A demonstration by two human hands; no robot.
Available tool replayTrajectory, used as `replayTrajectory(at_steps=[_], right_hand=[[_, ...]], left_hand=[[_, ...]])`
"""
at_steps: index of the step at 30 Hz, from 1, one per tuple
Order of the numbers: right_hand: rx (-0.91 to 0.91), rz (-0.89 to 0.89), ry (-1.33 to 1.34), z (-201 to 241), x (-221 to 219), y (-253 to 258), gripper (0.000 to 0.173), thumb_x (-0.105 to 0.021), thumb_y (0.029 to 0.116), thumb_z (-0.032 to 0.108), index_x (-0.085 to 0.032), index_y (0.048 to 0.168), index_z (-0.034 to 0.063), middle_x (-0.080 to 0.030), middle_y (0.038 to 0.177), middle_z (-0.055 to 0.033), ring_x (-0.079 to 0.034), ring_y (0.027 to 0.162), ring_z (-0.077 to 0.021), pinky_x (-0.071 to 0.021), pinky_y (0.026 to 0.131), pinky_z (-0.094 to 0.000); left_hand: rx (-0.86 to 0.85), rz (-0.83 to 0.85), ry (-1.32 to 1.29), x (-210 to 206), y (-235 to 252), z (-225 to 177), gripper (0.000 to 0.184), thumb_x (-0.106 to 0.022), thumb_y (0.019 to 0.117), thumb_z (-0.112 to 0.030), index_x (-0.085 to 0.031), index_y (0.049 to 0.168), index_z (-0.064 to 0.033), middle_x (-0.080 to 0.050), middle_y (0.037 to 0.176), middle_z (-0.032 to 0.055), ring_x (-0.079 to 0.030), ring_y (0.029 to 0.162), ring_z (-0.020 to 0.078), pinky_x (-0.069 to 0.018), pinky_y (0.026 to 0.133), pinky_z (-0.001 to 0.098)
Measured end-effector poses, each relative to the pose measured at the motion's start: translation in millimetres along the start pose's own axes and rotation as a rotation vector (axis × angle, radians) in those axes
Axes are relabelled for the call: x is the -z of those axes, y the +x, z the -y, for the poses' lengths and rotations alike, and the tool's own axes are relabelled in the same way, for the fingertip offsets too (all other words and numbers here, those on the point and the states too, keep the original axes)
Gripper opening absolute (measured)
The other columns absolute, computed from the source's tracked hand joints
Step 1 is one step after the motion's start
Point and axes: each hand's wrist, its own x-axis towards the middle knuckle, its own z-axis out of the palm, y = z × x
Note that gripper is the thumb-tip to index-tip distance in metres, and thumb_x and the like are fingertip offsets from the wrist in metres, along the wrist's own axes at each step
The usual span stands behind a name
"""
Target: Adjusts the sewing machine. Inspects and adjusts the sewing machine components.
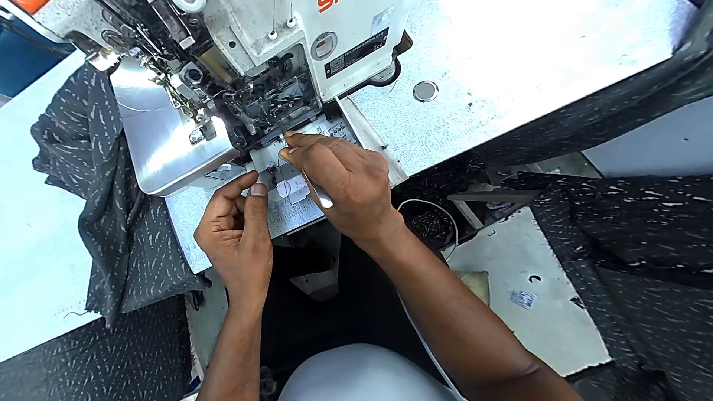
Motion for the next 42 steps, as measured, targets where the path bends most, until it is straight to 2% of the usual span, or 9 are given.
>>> replayTrajectory(at_steps=[35,42], right_hand=[[-0.034,0.022,-0.021,1.3,-2.4,3.4,0.005,-0.069,0.0951,0.0,-0.074,0.095,0.0015,-0.078,0.103,-0.0158,-0.078,0.096,-0.0237,-0.0634,0.08,-0.0308],[-0.052,0.009,0.014,0.6,-1.6,1.5,0.005,-0.074,0.0939,0.004,-0.074,0.096,-0.001,-0.078,0.103,-0.017,-0.078,0.097,-0.0242,-0.064,0.082,-0.0316]], left_hand=[[-0.02,-0.001,0.01,0.0,-1.6,-0.5,0.021,-0.062,0.1024,-0.011,-0.071,0.121,-0.0039,-0.058,0.07,-0.0054,-0.045,0.048,0.0033,-0.0369,0.041,0.0161],[-0.02,-0.004,0.012,1.5,-1.9,-0.2,0.022,-0.062,0.1025,-0.012,-0.07,0.122,-0.0048,-0.056,0.069,-0.0053,-0.044,0.048,0.0038,-0.0358,0.041,0.0165]])
